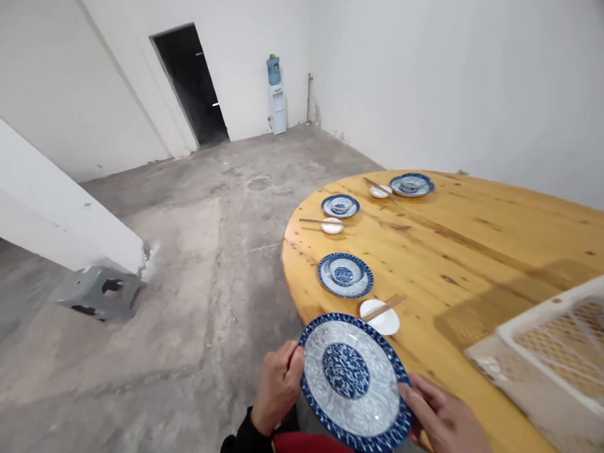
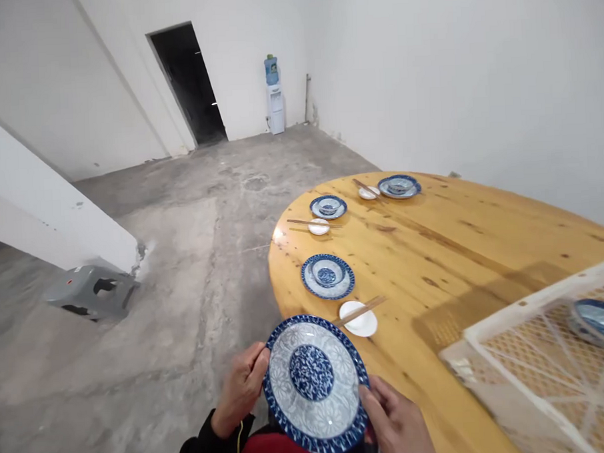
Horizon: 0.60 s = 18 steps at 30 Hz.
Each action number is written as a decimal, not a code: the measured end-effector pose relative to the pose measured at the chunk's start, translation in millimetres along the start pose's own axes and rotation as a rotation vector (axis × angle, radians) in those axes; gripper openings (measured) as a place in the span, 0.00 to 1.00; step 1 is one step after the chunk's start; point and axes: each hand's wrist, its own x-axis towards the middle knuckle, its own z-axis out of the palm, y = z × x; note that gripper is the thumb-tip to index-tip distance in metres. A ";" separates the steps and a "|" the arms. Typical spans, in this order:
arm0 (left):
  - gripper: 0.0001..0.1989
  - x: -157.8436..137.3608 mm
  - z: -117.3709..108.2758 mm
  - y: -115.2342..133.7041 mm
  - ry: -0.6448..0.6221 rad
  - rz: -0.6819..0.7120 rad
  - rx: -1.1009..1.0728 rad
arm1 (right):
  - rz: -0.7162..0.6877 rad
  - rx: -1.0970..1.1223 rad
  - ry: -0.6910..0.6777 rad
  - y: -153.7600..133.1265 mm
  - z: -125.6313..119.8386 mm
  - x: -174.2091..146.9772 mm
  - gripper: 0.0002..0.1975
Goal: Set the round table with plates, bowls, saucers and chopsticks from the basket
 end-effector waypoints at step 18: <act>0.29 136.6 -129.2 -144.9 0.141 -0.198 -0.143 | -0.067 0.018 -0.038 -58.2 195.2 175.1 0.18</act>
